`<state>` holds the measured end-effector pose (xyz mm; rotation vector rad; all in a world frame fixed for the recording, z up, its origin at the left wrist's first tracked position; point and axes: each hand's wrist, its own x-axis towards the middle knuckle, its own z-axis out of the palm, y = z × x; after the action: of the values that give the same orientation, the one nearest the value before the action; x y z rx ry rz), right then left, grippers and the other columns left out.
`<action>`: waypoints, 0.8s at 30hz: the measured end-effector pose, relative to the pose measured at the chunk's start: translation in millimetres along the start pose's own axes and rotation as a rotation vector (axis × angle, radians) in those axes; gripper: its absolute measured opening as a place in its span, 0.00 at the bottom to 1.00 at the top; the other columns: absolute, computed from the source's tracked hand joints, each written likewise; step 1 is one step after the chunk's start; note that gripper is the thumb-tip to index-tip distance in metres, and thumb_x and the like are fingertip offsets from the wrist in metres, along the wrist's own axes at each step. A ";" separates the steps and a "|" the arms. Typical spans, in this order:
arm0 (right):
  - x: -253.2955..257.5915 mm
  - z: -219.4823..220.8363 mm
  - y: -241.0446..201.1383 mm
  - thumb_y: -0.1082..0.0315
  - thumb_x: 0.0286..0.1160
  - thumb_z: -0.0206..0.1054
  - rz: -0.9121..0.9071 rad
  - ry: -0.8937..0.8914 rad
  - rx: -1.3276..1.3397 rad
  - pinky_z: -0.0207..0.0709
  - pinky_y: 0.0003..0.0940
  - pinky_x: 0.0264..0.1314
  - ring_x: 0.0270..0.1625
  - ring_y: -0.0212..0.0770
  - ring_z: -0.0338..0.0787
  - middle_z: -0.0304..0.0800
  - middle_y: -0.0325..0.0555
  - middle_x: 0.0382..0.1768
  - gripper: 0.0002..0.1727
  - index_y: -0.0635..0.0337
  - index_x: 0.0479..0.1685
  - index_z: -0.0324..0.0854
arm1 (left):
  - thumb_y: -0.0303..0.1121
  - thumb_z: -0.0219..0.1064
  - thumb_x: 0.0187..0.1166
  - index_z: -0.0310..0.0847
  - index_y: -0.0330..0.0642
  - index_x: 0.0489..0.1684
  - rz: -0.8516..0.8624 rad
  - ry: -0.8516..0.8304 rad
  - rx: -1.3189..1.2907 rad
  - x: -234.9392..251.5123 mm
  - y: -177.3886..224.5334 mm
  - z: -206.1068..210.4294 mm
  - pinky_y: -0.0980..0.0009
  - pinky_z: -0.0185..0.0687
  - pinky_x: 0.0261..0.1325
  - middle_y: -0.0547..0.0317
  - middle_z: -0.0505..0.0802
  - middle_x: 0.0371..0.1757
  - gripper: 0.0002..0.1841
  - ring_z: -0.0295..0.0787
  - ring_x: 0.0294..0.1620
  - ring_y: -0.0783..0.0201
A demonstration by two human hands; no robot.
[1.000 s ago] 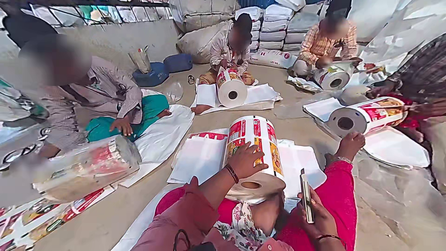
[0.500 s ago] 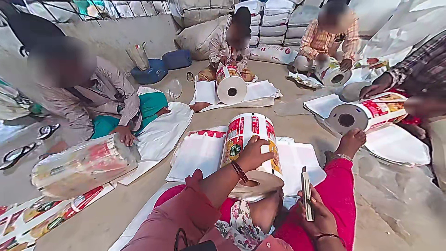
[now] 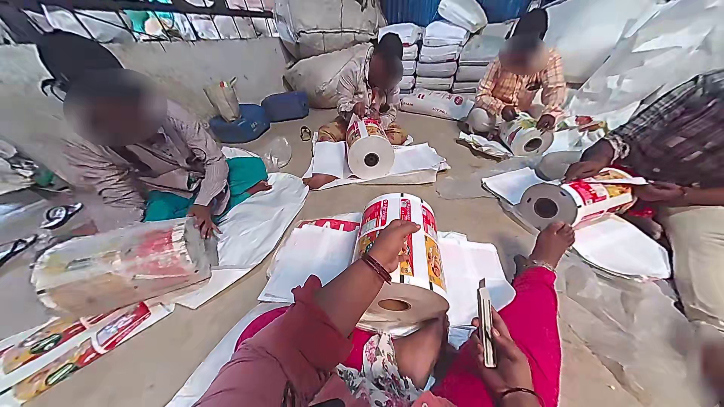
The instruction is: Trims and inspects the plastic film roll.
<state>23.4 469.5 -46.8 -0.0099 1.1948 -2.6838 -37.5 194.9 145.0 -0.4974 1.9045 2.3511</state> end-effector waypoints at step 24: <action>-1.8 1.3 -4.3 0.66 0.74 0.51 -0.001 0.019 -0.006 0.76 0.19 0.18 0.19 0.28 0.83 0.92 0.41 0.41 0.36 0.46 0.89 0.55 | 0.52 0.60 0.88 0.73 0.47 0.78 0.117 -0.040 0.120 7.2 -7.1 -2.1 0.34 0.75 0.69 0.46 0.77 0.81 0.26 0.72 0.80 0.40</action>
<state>24.5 471.7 -42.7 0.0137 1.2090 -2.6870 -42.1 193.4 135.9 -0.3342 2.0950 2.2765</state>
